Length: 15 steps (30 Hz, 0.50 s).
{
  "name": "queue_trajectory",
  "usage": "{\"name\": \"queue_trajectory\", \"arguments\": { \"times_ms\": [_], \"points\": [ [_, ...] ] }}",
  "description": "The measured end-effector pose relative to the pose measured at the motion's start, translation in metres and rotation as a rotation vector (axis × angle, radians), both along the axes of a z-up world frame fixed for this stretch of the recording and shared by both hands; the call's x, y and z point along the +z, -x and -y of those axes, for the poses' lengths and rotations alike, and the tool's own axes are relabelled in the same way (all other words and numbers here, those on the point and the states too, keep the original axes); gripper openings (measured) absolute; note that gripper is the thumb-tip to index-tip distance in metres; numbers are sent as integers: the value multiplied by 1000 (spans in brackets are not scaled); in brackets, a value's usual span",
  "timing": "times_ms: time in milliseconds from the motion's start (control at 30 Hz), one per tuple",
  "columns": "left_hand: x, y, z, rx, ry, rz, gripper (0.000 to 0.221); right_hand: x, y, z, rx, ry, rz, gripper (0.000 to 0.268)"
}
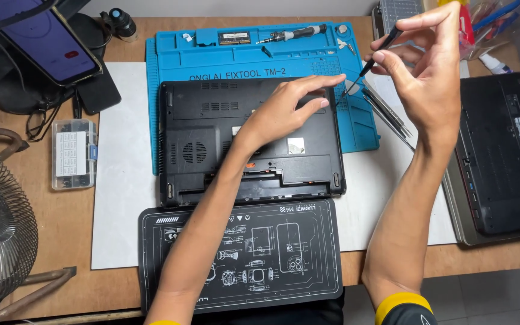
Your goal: Disassembling a laptop by removing screws and prying off the back cover and battery
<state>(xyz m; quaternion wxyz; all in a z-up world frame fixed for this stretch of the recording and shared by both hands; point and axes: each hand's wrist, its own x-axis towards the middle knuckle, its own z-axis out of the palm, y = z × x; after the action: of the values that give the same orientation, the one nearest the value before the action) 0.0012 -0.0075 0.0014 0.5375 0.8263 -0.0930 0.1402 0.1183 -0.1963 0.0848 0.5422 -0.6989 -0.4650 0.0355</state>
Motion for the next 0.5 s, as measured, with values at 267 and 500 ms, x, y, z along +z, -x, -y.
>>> {"name": "queue_trajectory", "arguments": {
  "times_ms": [267,500],
  "points": [
    [-8,-5,6,6,-33,9,43,3,4,0,36,14,-5,38],
    [-5,-3,3,11,-11,16,43,8,9,2,44,29,-49,39]
  ]
}}
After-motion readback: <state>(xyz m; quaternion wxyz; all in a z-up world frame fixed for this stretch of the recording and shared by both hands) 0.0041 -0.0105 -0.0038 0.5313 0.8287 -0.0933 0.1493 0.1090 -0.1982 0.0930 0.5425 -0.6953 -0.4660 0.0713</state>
